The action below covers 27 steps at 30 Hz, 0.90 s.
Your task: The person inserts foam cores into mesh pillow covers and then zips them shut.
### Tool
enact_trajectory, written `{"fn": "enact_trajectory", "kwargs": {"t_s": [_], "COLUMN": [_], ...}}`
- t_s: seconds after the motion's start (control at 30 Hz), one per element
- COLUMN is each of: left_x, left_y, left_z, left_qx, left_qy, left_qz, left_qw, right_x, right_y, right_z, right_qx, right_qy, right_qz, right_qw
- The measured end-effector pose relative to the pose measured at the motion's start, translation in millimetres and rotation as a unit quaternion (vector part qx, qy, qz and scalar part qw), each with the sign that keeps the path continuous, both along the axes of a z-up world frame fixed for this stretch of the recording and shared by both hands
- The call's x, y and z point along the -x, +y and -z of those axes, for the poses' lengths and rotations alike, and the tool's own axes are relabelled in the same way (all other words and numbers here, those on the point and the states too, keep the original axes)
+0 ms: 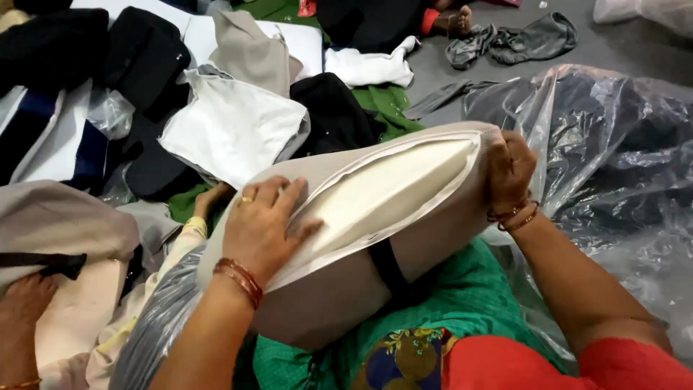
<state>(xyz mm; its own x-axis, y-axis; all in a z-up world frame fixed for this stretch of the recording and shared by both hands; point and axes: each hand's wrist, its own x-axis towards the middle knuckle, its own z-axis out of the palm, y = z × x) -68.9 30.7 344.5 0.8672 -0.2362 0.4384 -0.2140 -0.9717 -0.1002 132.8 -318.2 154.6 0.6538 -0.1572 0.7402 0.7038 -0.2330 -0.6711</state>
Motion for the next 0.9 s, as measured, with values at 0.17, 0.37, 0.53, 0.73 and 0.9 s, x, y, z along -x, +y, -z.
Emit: {"fn": "enact_trajectory", "kwargs": {"t_s": [0.17,0.37,0.53,0.73,0.9], "left_x": [-20,-42,-61,-108,-133], "left_y": [8,38,-5,-22,-42], "left_z": [-9,22,25,126,185], "left_qx": [-0.033,-0.005,0.161,0.253,0.294], "left_qy": [0.037,-0.030,-0.085,-0.071,-0.022], "left_qz": [-0.055,-0.007,0.081,0.049,-0.003], "left_qw": [0.997,0.999,0.980,0.964,0.955], "right_x": [-28,-57,-102,-95,3], "right_y": [19,40,52,88,137], "right_z": [-9,-12,-5,5,2], "right_qx": [-0.021,0.009,0.007,0.097,0.384], "right_qy": [-0.033,-0.048,-0.078,-0.024,0.070], "right_qz": [-0.059,-0.058,-0.010,0.001,-0.108], "right_qw": [0.997,0.997,0.997,0.995,0.915]}}
